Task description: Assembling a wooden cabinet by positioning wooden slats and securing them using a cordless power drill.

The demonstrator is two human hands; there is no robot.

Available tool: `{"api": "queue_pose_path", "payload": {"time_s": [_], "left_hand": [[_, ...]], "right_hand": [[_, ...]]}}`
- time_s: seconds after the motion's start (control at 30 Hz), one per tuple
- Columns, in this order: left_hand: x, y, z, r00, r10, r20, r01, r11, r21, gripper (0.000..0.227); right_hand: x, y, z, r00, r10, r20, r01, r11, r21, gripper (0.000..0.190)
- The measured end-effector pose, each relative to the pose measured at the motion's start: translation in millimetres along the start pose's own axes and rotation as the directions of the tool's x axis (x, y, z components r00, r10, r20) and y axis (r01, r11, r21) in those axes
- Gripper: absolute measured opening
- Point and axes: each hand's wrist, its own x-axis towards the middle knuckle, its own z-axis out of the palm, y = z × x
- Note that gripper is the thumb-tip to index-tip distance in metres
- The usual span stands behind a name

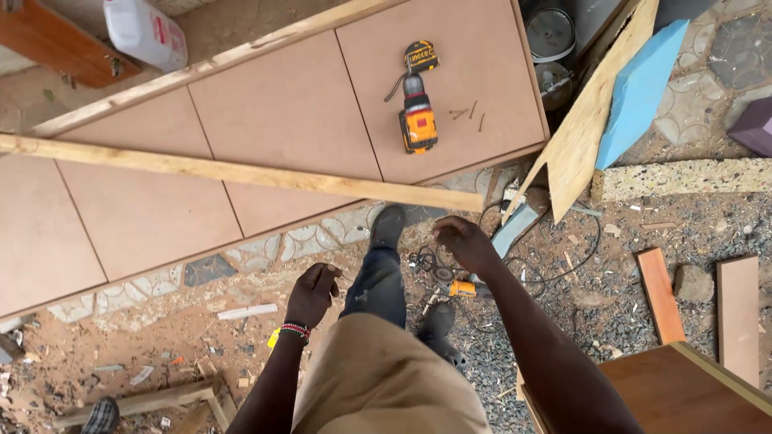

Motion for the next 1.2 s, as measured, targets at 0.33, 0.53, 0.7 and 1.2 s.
{"api": "queue_pose_path", "payload": {"time_s": [0.33, 0.53, 0.7, 1.2], "left_hand": [[73, 18, -75, 0.913, -0.407, 0.031, 0.373, 0.863, 0.341, 0.049], [89, -36, -110, 0.934, -0.349, 0.073, 0.263, 0.813, 0.52, 0.033], [107, 25, -80, 0.865, -0.501, 0.002, 0.483, 0.835, 0.263, 0.042], [131, 85, -53, 0.91, -0.392, 0.132, 0.308, 0.855, 0.417, 0.047]], "right_hand": [[277, -36, -126, 0.7, 0.462, -0.546, -0.555, 0.832, -0.008, 0.13], [320, -59, -126, 0.631, 0.61, -0.479, -0.741, 0.658, -0.136, 0.099], [321, -57, -124, 0.689, 0.569, -0.449, -0.665, 0.742, -0.081, 0.047], [301, -1, -124, 0.714, 0.379, -0.588, -0.552, 0.822, -0.14, 0.022]]}}
